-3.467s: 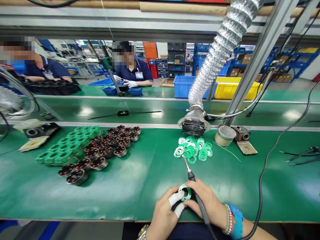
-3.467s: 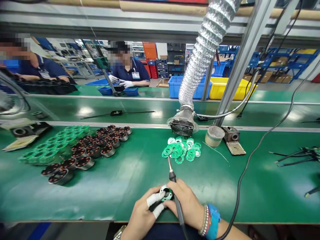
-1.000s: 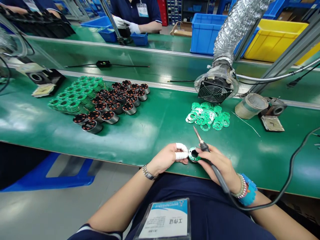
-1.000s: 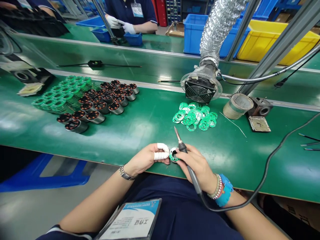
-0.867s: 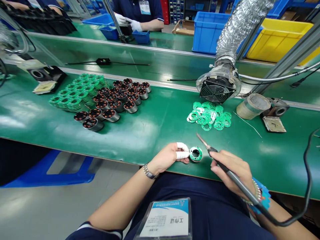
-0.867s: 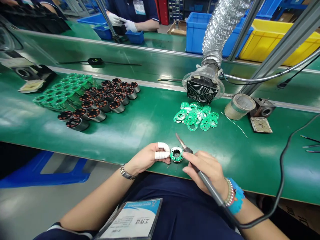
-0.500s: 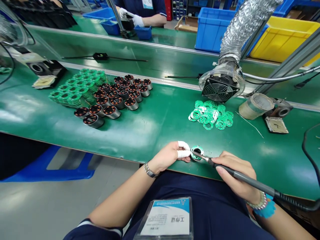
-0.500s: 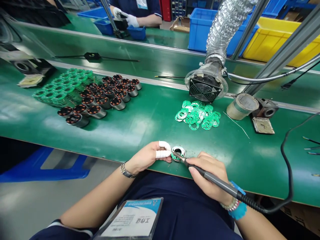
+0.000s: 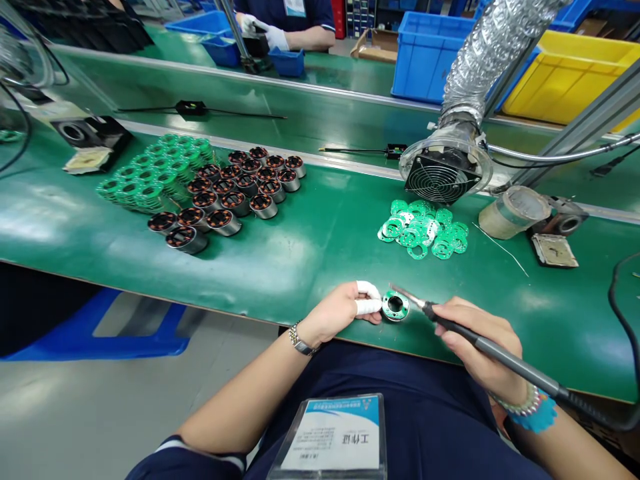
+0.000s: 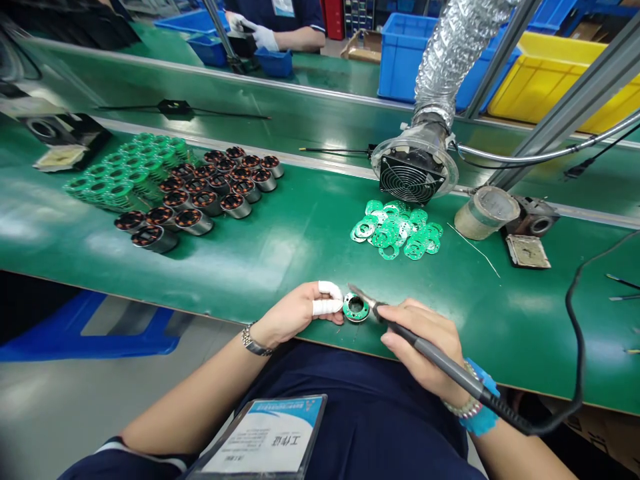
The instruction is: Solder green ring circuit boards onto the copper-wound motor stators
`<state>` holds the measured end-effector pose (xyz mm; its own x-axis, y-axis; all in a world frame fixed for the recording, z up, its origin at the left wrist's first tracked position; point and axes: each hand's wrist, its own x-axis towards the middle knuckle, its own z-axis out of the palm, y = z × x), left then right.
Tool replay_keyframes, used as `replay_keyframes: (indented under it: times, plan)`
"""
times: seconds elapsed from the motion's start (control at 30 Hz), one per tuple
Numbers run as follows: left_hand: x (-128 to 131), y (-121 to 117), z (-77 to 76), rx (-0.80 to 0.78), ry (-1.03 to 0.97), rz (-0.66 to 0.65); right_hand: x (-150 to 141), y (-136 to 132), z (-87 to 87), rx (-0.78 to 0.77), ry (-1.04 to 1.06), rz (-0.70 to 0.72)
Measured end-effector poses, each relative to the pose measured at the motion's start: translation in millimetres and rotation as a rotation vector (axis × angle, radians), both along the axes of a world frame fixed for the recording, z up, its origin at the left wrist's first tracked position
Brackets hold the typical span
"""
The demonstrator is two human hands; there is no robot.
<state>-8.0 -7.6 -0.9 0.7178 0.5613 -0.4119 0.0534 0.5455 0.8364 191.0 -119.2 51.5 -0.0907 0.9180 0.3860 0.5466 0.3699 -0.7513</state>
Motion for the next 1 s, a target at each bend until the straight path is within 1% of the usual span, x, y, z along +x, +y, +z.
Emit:
replay_keyframes:
  times: [0.1, 0.23, 0.3, 0.33, 0.4, 0.47, 0.5, 0.53, 0.57, 0.6, 0.63, 0.7, 0.77, 0.8, 0.9, 1.0]
  plan:
    - [1.0, 0.3, 0.8, -0.003, 0.0, 0.003, 1.6, 14.9, -6.7, -0.016, -0.07, 0.083]
    - [2.6, -1.3, 1.6, 0.019, 0.002, 0.01, -0.3, 39.5, -16.6, -0.111, -0.173, 0.264]
    - [0.5, -4.1, 1.1, 0.071, 0.022, 0.036, -0.9, 45.3, -20.2, -0.141, -0.189, 0.292]
    - [-1.6, -6.0, 0.6, 0.129, 0.04, 0.056, -1.2, 45.7, -21.7, -0.145, -0.19, 0.281]
    - [-7.4, -10.4, -0.2, 0.319, 0.096, 0.078, -2.4, 41.8, -24.8, -0.14, -0.182, 0.226]
    - [-12.6, -14.7, -0.1, 0.552, 0.144, 0.045, -5.1, 33.8, -28.8, -0.127, -0.168, 0.148]
    - [-13.8, -16.5, 0.4, 0.64, 0.154, 0.021, -7.2, 29.1, -31.2, -0.118, -0.159, 0.105]
    - [-13.7, -18.0, 1.3, 0.695, 0.152, 0.009, -9.6, 24.5, -33.6, -0.105, -0.152, 0.062]
    - [-12.2, -19.1, 2.5, 0.708, 0.141, 0.012, -12.0, 20.4, -35.9, -0.086, -0.147, 0.021]
    - [-9.5, -19.8, 4.0, 0.68, 0.126, 0.032, -14.4, 16.8, -37.8, -0.067, -0.144, -0.013]
    - [-5.8, -20.1, 5.6, 0.616, 0.112, 0.059, -16.5, 14.1, -39.1, -0.052, -0.144, -0.039]
    - [2.5, -19.8, 9.1, 0.444, 0.092, 0.09, -19.6, 11.6, -39.4, -0.038, -0.144, -0.061]
    - [9.5, -18.5, 12.5, 0.282, 0.083, 0.076, -21.2, 13.1, -36.6, -0.023, -0.129, -0.058]
    - [11.9, -17.7, 13.9, 0.225, 0.079, 0.063, -21.7, 15.1, -34.5, -0.007, -0.118, -0.05]
    - [15.0, -15.6, 16.6, 0.149, 0.073, 0.036, -23.6, 23.8, -28.2, 0.084, -0.095, -0.019]
    - [14.8, -15.2, 16.8, 0.148, 0.068, 0.035, -26.6, 31.4, -25.0, 0.16, -0.102, -0.003]
